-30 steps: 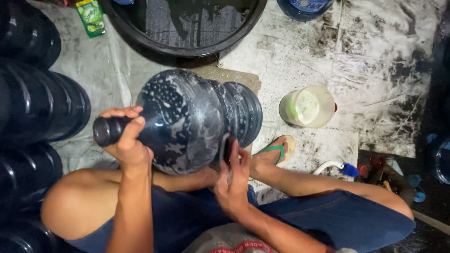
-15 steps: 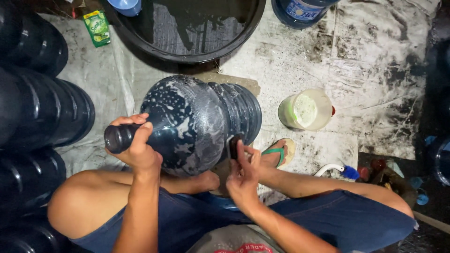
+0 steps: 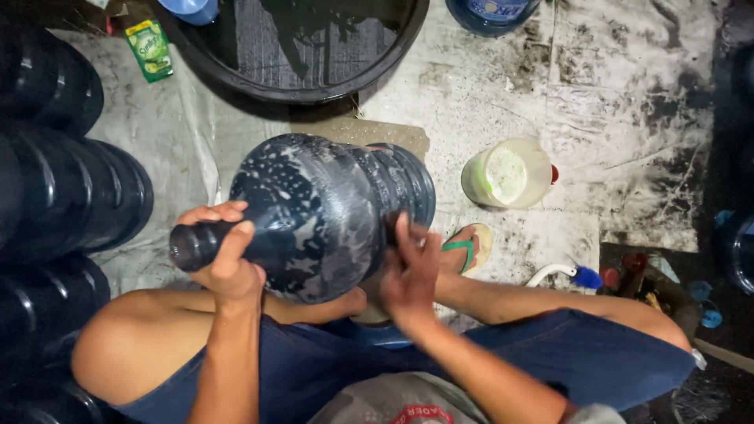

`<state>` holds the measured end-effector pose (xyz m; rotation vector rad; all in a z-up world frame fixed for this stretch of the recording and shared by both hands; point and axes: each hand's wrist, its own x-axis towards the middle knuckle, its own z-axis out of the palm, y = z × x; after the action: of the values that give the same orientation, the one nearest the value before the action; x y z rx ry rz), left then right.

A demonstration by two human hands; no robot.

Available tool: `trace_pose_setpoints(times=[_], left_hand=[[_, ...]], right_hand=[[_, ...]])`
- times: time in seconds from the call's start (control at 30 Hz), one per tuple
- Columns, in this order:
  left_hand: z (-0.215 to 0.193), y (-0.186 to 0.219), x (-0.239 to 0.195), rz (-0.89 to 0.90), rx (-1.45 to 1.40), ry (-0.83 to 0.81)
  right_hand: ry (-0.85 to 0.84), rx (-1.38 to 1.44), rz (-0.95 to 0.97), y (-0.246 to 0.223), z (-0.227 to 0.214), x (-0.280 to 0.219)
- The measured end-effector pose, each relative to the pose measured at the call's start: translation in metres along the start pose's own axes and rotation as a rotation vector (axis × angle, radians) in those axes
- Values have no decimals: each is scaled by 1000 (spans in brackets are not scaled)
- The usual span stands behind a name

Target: The person cleans the exterior of a large plastic water jug using a small sponge and a soapy solution from a container, scrubbing different parts of the jug by hand before rinsing it in a large basin.

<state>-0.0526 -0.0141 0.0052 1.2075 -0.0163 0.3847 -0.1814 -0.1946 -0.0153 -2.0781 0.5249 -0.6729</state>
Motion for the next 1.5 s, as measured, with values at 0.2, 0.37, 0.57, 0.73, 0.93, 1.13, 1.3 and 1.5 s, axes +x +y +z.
trace_pose_setpoints(times=[0.2,0.37,0.57,0.73,0.93,1.13,1.3,1.5], left_hand=[[24,14,-10,26,-3,-178],[-1,-4,1,63,11,-145],[5,2,0,-18,-31,-177],[18,11,-7,-3,-52,-278],[5,10,6,-71,11,39],[-19,-5,18,-224,-101,335],[-13,2,5,-336,-148,495],[-5,6,0,-177,-56,218]], right_hand=[[-273,8,-61,61,20,107],[-251,148,-177,35,-7,58],[-181,-64,-26,55,-18,30],[-444,35,226,70,9,111],[-198,17,-137,34,-4,3],[8,-296,-330,44,8,-22],[91,-14,39,52,-6,40],[69,69,138,58,-21,54]])
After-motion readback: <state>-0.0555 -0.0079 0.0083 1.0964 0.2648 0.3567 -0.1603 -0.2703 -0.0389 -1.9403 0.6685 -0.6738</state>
